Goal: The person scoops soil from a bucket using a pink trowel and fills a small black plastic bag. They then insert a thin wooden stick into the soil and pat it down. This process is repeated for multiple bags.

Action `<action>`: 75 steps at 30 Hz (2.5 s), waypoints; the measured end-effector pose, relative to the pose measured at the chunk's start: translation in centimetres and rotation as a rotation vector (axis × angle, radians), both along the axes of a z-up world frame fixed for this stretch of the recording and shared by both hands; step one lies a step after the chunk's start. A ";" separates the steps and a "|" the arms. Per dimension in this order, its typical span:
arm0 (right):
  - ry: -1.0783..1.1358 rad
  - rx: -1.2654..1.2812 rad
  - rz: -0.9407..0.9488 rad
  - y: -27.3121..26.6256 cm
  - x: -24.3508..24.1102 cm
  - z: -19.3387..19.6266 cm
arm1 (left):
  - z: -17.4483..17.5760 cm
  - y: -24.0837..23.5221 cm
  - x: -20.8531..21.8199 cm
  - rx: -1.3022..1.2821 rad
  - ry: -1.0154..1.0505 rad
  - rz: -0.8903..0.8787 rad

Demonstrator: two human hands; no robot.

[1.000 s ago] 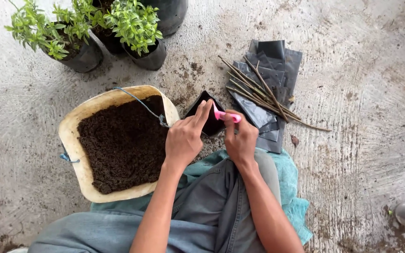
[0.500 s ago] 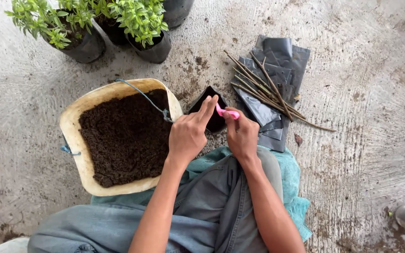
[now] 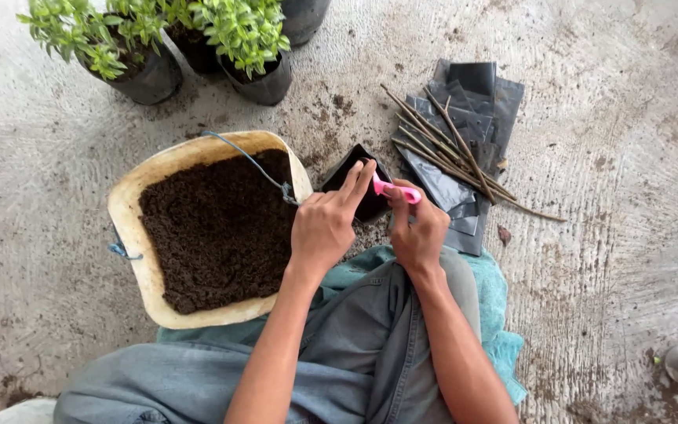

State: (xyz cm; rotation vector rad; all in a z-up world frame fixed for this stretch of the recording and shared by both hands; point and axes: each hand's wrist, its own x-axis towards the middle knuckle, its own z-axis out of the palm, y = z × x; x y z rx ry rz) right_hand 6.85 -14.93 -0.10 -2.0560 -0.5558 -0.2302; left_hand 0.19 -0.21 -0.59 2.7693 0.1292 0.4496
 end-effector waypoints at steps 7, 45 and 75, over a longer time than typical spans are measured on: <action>-0.079 0.007 -0.138 -2.0 0.5 -1.3 | 0.0 -0.1 0.1 -0.021 -0.002 0.010; -0.069 -0.048 0.277 -1.1 -1.2 -2.5 | 1.2 3.9 3.4 -0.291 0.068 -0.196; 0.102 0.000 0.172 2.4 -0.6 0.6 | 2.6 3.4 4.0 -0.292 0.085 -0.120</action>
